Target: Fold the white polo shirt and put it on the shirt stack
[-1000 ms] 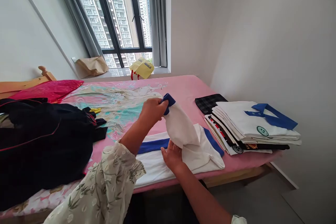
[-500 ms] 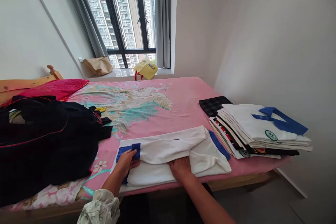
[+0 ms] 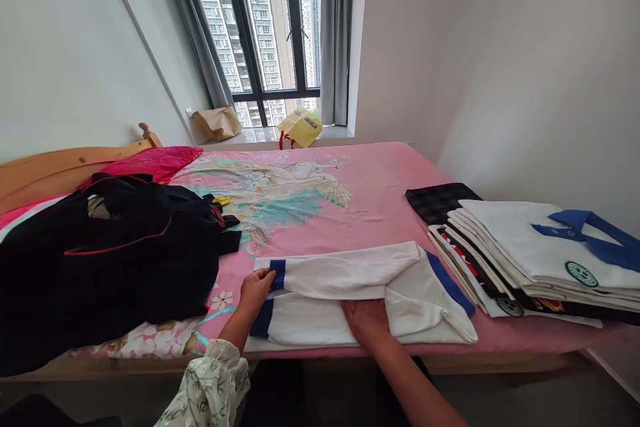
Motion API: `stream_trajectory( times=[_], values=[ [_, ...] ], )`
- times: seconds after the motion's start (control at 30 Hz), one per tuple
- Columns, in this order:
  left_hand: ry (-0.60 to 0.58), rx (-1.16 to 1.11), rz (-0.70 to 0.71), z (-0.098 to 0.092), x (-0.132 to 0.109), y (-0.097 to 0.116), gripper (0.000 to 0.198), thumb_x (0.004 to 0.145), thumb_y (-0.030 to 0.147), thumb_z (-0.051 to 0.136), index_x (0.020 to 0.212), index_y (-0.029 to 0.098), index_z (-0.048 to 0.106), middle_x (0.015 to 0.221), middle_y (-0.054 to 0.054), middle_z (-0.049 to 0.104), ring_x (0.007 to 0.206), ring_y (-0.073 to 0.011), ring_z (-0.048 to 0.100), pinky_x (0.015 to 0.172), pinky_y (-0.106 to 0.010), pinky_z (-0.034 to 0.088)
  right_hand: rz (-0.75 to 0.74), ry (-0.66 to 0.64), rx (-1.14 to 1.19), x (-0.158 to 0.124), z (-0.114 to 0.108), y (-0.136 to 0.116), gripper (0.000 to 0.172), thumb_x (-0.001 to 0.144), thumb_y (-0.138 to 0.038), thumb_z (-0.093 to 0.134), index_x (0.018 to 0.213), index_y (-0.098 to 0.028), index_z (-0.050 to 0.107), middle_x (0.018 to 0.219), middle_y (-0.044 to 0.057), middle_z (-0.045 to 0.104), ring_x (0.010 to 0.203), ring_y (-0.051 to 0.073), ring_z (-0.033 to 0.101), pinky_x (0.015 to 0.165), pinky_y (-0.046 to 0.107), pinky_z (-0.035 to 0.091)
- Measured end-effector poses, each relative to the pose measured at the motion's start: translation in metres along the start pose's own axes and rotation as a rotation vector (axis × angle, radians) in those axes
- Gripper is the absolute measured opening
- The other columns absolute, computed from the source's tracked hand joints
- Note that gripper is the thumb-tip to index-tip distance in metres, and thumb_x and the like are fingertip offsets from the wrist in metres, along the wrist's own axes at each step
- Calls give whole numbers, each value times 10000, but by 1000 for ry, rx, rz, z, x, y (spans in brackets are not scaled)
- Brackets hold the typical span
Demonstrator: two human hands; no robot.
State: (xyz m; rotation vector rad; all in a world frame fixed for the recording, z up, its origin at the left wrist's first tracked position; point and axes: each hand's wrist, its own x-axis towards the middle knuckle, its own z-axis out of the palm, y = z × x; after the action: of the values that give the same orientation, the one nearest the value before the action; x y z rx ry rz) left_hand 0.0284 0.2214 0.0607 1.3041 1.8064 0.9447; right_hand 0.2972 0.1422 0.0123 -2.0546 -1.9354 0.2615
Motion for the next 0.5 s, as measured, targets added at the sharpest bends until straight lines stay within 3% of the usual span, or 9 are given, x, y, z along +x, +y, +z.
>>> stream_trajectory(
  times=[0.1, 0.3, 0.5],
  values=[
    [32, 64, 19, -1, 3, -5, 395, 675, 487, 531, 863, 171, 676, 669, 15, 646, 579, -137, 555, 541, -227, 383, -11, -10, -43, -1, -2, 0, 526, 907, -476, 332, 1181, -132, 620, 1213, 167, 591, 1209, 314, 463, 1069, 474, 226],
    [104, 257, -4, -4, 1, -17, 246, 678, 433, 562, 689, 213, 671, 586, 0, 624, 619, -198, 584, 546, -254, 349, -63, 22, -77, -8, -5, 1, 511, 877, -447, 409, 1203, -97, 587, 1253, 176, 558, 1223, 313, 437, 1091, 467, 203],
    [96, 360, -34, -9, 7, -16, 268, 709, 438, 546, 792, 218, 676, 673, -30, 652, 695, -248, 608, 624, -306, 399, -97, 95, 60, -19, 0, 7, 601, 813, -395, 529, 1293, -36, 489, 1351, 187, 462, 1295, 327, 345, 1114, 494, 193]
  ],
)
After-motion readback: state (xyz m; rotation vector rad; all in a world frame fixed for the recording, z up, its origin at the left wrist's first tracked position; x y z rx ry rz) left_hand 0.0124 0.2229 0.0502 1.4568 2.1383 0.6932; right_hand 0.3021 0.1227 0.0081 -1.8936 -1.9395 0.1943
